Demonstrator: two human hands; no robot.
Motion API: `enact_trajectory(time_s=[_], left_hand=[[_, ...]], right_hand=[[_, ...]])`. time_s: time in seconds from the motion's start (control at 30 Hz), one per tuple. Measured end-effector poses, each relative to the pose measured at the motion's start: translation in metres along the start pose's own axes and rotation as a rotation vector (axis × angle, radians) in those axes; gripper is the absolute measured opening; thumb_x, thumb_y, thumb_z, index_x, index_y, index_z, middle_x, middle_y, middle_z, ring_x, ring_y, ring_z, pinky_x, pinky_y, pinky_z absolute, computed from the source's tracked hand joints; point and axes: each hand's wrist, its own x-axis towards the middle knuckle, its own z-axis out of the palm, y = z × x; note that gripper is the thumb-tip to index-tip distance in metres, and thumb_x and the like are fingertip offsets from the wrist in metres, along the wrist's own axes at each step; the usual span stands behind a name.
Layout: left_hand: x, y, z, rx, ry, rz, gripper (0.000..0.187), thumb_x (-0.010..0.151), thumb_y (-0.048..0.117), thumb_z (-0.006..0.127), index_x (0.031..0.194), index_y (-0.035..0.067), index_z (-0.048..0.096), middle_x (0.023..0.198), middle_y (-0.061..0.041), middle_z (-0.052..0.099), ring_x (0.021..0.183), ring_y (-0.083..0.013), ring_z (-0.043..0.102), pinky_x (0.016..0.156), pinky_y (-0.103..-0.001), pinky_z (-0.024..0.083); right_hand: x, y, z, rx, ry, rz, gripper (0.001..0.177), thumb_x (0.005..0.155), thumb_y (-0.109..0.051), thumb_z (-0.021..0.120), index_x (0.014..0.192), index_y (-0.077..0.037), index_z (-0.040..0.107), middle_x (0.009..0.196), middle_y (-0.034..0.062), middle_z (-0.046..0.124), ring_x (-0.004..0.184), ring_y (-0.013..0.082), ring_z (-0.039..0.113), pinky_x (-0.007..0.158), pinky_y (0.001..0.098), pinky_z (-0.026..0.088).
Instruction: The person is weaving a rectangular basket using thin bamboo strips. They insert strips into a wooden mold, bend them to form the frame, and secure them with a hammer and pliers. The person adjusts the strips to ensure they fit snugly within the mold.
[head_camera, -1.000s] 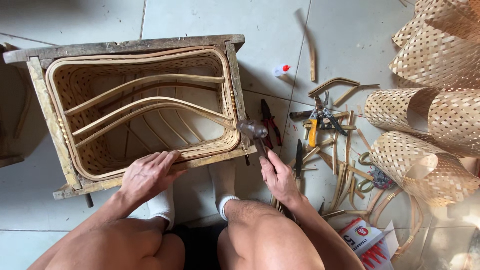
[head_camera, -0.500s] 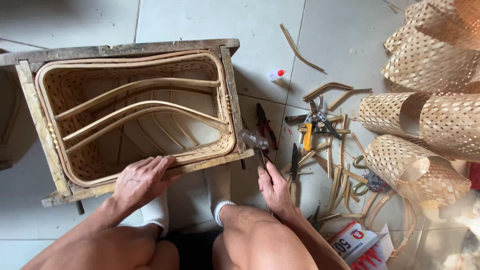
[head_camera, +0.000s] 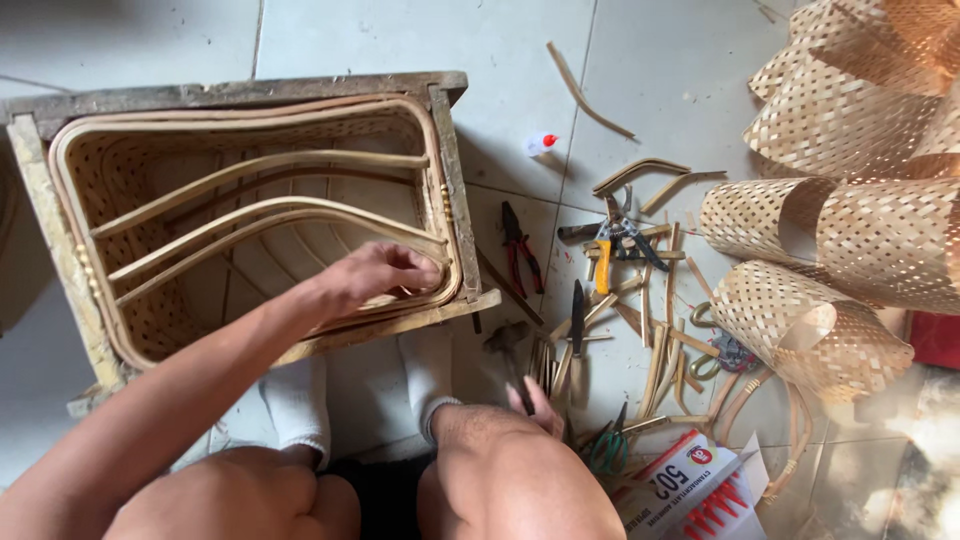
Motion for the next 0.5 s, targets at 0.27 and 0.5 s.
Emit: enact_trajectory(time_s=[0.27, 0.5], left_hand=[[0.028, 0.003, 0.028, -0.338, 0.006, -0.086, 0.023, 0.078, 0.014, 0.087, 0.093, 0.004, 0.073, 0.083, -0.006, 0.075, 0.071, -0.0164, 0.07, 0.062, -0.029, 0.057], [0.038, -0.018, 0.018, -0.49, -0.045, -0.013, 0.022, 0.074, -0.006, 0.075, 0.094, 0.003, 0.071, 0.085, -0.009, 0.075, 0.076, -0.0205, 0.073, 0.07, -0.034, 0.062]], right_hand=[[0.003, 0.028, 0.009, -0.198, 0.015, 0.017, 0.02, 0.091, -0.028, 0.075, 0.096, -0.008, 0.074, 0.09, 0.0094, 0.073, 0.079, 0.0215, 0.071, 0.066, 0.0362, 0.059], [0.171, -0.018, 0.024, -0.273, 0.17, -0.136, 0.028, 0.096, -0.017, 0.071, 0.122, -0.006, 0.069, 0.118, 0.0129, 0.07, 0.107, 0.0323, 0.069, 0.092, 0.0433, 0.058]])
